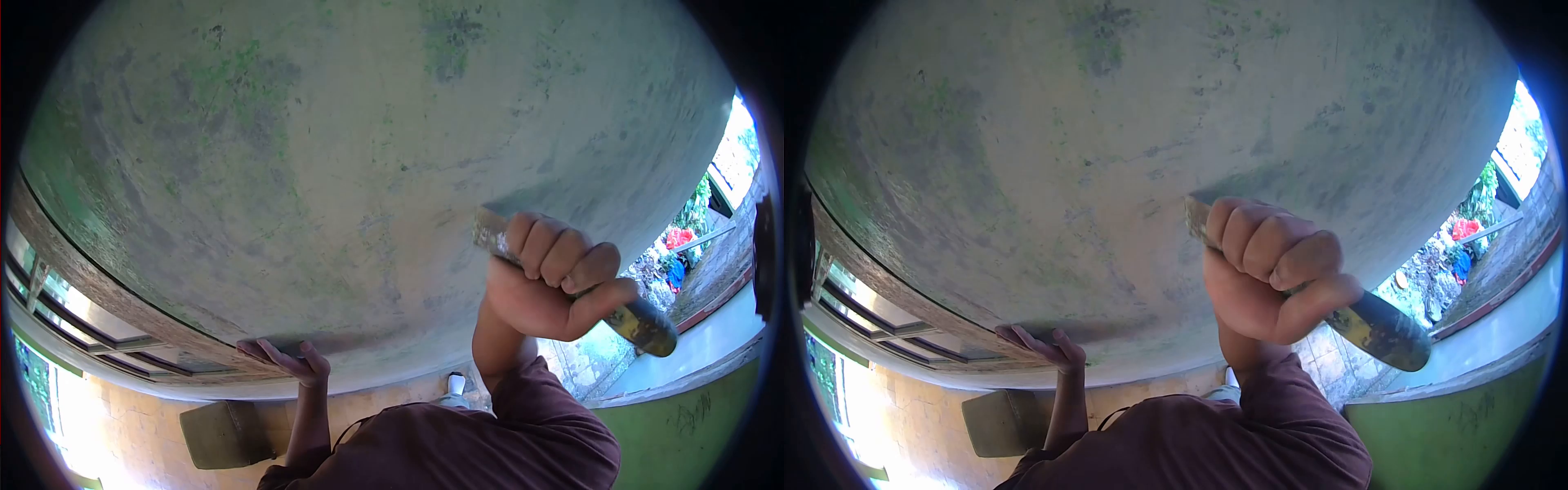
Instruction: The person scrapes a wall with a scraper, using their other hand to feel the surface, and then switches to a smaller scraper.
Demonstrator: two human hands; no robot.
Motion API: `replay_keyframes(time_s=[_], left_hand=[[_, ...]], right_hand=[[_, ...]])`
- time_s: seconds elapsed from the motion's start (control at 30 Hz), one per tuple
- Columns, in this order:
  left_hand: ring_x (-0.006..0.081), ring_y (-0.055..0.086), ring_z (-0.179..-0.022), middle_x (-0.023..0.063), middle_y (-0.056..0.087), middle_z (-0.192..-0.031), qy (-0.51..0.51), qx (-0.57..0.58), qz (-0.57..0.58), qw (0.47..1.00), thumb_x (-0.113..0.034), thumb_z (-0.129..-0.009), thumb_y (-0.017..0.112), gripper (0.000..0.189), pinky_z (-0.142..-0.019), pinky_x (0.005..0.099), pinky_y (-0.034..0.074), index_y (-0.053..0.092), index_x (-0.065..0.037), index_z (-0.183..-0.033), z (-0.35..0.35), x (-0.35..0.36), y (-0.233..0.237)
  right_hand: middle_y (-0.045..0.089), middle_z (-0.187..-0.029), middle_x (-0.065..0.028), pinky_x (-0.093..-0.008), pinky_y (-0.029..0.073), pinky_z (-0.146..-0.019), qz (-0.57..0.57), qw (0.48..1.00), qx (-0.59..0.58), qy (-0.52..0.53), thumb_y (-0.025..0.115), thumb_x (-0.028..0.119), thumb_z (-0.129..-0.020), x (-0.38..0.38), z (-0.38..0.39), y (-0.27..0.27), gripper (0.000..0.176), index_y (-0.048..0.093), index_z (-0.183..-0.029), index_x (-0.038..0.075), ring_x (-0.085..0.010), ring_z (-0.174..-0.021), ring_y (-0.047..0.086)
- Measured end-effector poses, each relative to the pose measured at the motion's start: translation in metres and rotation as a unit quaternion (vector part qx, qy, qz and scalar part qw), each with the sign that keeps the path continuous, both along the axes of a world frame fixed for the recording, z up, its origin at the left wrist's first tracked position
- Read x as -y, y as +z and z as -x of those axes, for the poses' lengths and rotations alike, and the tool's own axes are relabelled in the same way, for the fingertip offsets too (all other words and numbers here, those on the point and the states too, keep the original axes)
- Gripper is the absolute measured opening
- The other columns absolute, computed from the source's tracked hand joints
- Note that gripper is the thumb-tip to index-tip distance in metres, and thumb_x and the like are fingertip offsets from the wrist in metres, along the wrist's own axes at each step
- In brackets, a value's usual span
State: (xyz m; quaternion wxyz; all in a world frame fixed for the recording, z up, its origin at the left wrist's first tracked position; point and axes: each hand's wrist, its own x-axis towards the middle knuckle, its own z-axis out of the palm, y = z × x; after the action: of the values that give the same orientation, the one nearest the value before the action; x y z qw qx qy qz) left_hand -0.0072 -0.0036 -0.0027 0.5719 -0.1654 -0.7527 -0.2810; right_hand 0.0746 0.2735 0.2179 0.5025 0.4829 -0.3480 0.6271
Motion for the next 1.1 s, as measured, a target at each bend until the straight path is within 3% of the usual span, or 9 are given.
replay_keyframes(time_s=[0.13,0.2,0.37,0.5,0.63,0.83,0.93,1.03,1.1], left_hand=[[0.0443,0.001,-0.140,0.0279,0.003,-0.151,-0.007,-0.001,-0.009,1.000,-0.035,-0.093,0.039,0.068,-0.109,0.0580,0.001,0.015,0.002,-0.144,0.001,-0.001,-0.002],[0.0442,0.001,-0.140,0.0280,0.003,-0.151,-0.003,-0.001,-0.007,1.000,-0.036,-0.093,0.039,0.068,-0.109,0.0579,0.001,0.015,0.002,-0.144,0.002,-0.001,0.000],[0.0437,0.001,-0.140,0.0281,0.004,-0.151,-0.006,0.000,-0.006,1.000,-0.037,-0.094,0.039,0.068,-0.109,0.0574,0.001,0.015,0.002,-0.144,-0.001,-0.001,0.001],[0.0421,0.002,-0.141,0.0268,0.004,-0.151,-0.002,-0.004,-0.004,1.000,-0.034,-0.094,0.039,0.066,-0.110,0.0560,0.003,0.015,0.002,-0.144,0.001,-0.002,0.002],[0.0432,0.001,-0.140,0.0281,0.004,-0.151,-0.003,0.002,-0.001,1.000,-0.036,-0.094,0.039,0.068,-0.110,0.0571,0.001,0.015,0.003,-0.144,-0.001,0.000,0.001],[0.0442,0.001,-0.140,0.0285,0.003,-0.151,-0.007,0.009,-0.007,1.000,-0.037,-0.093,0.040,0.069,-0.110,0.0570,0.001,0.015,0.003,-0.144,0.000,0.001,-0.003],[0.0442,0.001,-0.140,0.0285,0.003,-0.151,-0.007,0.004,-0.009,1.000,-0.037,-0.093,0.040,0.069,-0.110,0.0572,0.000,0.016,0.003,-0.144,0.000,0.000,-0.002],[0.0442,0.001,-0.140,0.0284,0.003,-0.151,-0.012,-0.006,-0.009,1.000,-0.037,-0.093,0.040,0.069,-0.109,0.0573,0.000,0.015,0.003,-0.144,0.001,-0.001,0.000],[0.0441,0.001,-0.140,0.0284,0.003,-0.151,-0.010,-0.001,-0.006,1.000,-0.036,-0.093,0.040,0.069,-0.109,0.0572,0.000,0.015,0.003,-0.144,0.001,0.000,0.000]], right_hand=[[0.032,-0.057,0.0031,-0.0283,0.023,-0.051,-0.003,0.999,-0.031,0.026,0.033,0.049,-0.098,-0.002,-0.019,0.002,0.045,0.034,-0.068,0.016,-0.0098,-0.048,0.027],[0.031,-0.056,0.0034,-0.0277,0.024,-0.051,0.002,0.999,-0.030,-0.016,0.033,0.049,-0.098,-0.005,-0.020,0.000,0.045,0.034,-0.067,0.017,-0.0091,-0.048,0.027],[0.030,-0.054,0.0032,-0.0270,0.025,-0.051,-0.014,0.999,0.027,0.009,0.032,0.049,-0.098,0.000,-0.010,0.006,0.046,0.032,-0.065,0.017,-0.0084,-0.048,0.028],[0.032,-0.057,0.0026,-0.0284,0.023,-0.052,-0.001,0.999,-0.032,-0.001,0.032,0.049,-0.098,-0.004,-0.018,0.001,0.044,0.035,-0.070,0.015,-0.0101,-0.049,0.025],[0.032,-0.058,0.0028,-0.0280,0.024,-0.053,-0.030,0.999,0.026,0.023,0.031,0.047,-0.099,-0.003,-0.008,0.003,0.043,0.034,-0.070,0.015,-0.0099,-0.050,0.024],[0.031,-0.057,0.0025,-0.0282,0.024,-0.052,-0.013,0.999,-0.014,-0.033,0.030,0.048,-0.099,-0.004,-0.007,-0.001,0.043,0.035,-0.071,0.015,-0.0096,-0.049,0.024],[0.030,-0.057,0.0028,-0.0283,0.024,-0.051,-0.016,1.000,0.021,0.010,0.030,0.047,-0.099,-0.001,-0.011,0.002,0.043,0.034,-0.071,0.015,-0.0095,-0.049,0.023],[0.031,-0.057,0.0019,-0.0291,0.022,-0.052,0.000,0.999,-0.038,0.017,0.029,0.049,-0.099,-0.004,-0.016,0.003,0.043,0.036,-0.073,0.014,-0.0105,-0.049,0.024],[0.031,-0.057,0.0016,-0.0292,0.022,-0.052,-0.007,0.999,0.007,0.032,0.030,0.049,-0.099,-0.001,0.002,-0.001,0.043,0.036,-0.074,0.015,-0.0105,-0.050,0.024]])
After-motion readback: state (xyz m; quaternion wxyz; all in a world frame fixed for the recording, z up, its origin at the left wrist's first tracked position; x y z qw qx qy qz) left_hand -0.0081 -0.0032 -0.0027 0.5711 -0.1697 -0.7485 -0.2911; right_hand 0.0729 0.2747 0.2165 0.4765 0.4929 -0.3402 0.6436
